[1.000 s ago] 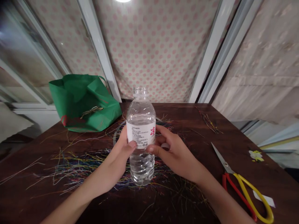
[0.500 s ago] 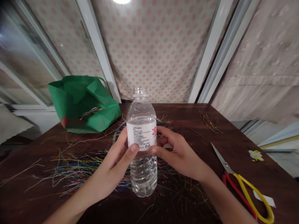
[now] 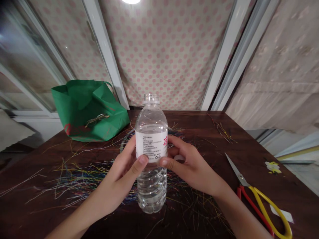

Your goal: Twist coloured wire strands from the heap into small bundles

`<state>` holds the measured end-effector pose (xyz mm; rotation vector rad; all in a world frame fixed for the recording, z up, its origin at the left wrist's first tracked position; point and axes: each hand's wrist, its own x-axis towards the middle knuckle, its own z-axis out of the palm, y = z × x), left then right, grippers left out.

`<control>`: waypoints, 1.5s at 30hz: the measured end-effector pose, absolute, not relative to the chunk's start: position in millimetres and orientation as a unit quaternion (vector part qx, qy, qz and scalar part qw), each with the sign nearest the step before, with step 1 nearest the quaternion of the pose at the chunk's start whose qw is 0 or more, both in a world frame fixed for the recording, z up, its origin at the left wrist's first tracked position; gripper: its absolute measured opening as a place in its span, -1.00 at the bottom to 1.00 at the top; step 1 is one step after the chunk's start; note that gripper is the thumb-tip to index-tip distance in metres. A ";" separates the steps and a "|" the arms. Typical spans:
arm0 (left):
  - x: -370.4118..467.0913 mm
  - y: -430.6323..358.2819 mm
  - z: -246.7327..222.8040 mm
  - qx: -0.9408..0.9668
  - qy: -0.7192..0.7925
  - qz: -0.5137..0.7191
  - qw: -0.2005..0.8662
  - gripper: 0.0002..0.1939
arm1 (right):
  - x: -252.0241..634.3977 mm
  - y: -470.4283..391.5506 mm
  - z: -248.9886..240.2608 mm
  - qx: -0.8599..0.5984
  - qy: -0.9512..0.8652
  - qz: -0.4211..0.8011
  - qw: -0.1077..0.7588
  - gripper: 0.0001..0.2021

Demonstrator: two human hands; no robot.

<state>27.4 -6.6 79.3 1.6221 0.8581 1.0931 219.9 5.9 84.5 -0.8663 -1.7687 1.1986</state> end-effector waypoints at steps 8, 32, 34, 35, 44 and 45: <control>27.0 -7.6 78.0 0.649 0.355 0.456 0.495 -0.35 | 219.7 5.2 85.2 -0.347 -0.695 0.485 0.402 -0.50; 28.3 -8.3 79.8 0.640 0.342 0.457 0.514 -0.37 | 220.6 3.7 84.7 -0.344 -0.692 0.485 0.409 -0.52; 28.7 -8.5 79.5 0.640 0.341 0.458 0.514 -0.37 | 220.2 3.5 85.5 -0.343 -0.692 0.487 0.408 -0.52; 28.8 -8.6 79.2 0.639 0.341 0.459 0.514 -0.37 | 220.0 3.4 86.0 -0.343 -0.691 0.488 0.408 -0.53; 28.3 -11.0 78.9 0.633 0.349 0.458 0.517 -0.37 | 220.2 2.4 87.6 -0.344 -0.689 0.490 0.409 -0.51; 28.2 -11.2 79.4 0.636 0.349 0.458 0.514 -0.38 | 220.4 2.2 87.4 -0.346 -0.689 0.489 0.407 -0.51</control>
